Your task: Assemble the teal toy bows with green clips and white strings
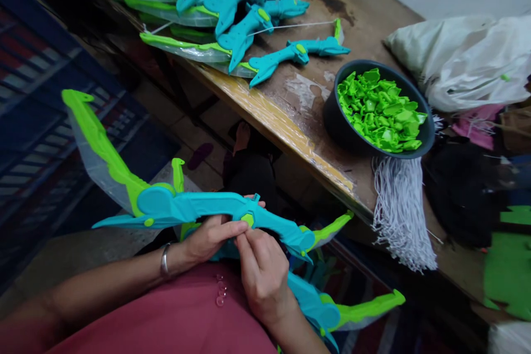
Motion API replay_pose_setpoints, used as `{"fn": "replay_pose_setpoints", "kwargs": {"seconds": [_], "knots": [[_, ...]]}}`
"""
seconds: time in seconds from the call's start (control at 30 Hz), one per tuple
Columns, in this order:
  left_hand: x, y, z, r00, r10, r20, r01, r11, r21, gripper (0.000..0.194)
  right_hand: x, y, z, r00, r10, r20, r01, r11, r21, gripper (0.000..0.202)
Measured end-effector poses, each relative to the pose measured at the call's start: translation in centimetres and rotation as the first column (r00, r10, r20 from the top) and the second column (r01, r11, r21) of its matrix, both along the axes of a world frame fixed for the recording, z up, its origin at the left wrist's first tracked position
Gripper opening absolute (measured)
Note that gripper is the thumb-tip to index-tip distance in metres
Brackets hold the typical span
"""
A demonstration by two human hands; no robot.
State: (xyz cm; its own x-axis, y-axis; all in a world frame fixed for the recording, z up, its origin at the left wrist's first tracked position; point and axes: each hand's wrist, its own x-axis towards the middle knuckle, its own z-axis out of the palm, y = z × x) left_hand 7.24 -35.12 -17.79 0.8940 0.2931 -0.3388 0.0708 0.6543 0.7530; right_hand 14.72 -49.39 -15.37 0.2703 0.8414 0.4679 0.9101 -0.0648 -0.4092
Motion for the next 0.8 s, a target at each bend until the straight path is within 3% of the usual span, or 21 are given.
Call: {"fn": "replay_pose_setpoints", "kwargs": {"seconds": [0.13, 0.2, 0.27, 0.33, 0.4, 0.57, 0.73, 0.8], "knots": [[0.2, 0.6, 0.3, 1.0, -0.008, -0.03, 0.013, 0.982, 0.186, 0.028, 2.3, 0.5, 1.1, 0.977, -0.08, -0.196, 0.074, 0.996, -0.042, 0.031], [0.2, 0.6, 0.4, 0.998, -0.005, -0.064, 0.026, 0.945, 0.327, 0.024, 4.2, 0.9, 1.5, 0.952, -0.128, -0.277, 0.094, 0.986, -0.135, 0.046], [0.2, 0.6, 0.4, 0.993, -0.015, -0.117, 0.071, 0.867, 0.493, 0.018, 6.2, 1.5, 1.7, 0.927, -0.076, -0.367, -0.017, 0.97, -0.244, 0.062], [0.1, 0.5, 0.3, 0.986, -0.034, -0.163, 0.126, 0.793, 0.597, 0.017, 7.7, 2.2, 1.7, 0.892, 0.033, -0.451, -0.185, 0.937, -0.297, 0.06], [0.2, 0.4, 0.2, 0.98, -0.039, -0.193, 0.153, 0.77, 0.62, 0.02, 8.6, 3.0, 1.5, 0.872, 0.107, -0.478, -0.273, 0.917, -0.292, 0.052], [0.6, 0.3, 0.2, 0.971, 0.017, -0.239, 0.145, 0.755, 0.639, 0.02, 9.0, 3.9, 1.3, 0.895, 0.135, -0.426, -0.286, 0.906, -0.313, 0.041], [1.1, 0.4, 0.1, 0.98, 0.009, -0.2, 0.132, 0.723, 0.679, 0.018, 9.7, 4.0, 1.0, 0.907, 0.136, -0.398, -0.291, 0.887, -0.359, 0.044], [1.0, 0.7, 0.1, 0.981, -0.024, -0.191, 0.146, 0.738, 0.659, 0.021, 10.0, 4.1, 0.8, 0.901, 0.146, -0.409, -0.295, 0.897, -0.328, 0.049]]}}
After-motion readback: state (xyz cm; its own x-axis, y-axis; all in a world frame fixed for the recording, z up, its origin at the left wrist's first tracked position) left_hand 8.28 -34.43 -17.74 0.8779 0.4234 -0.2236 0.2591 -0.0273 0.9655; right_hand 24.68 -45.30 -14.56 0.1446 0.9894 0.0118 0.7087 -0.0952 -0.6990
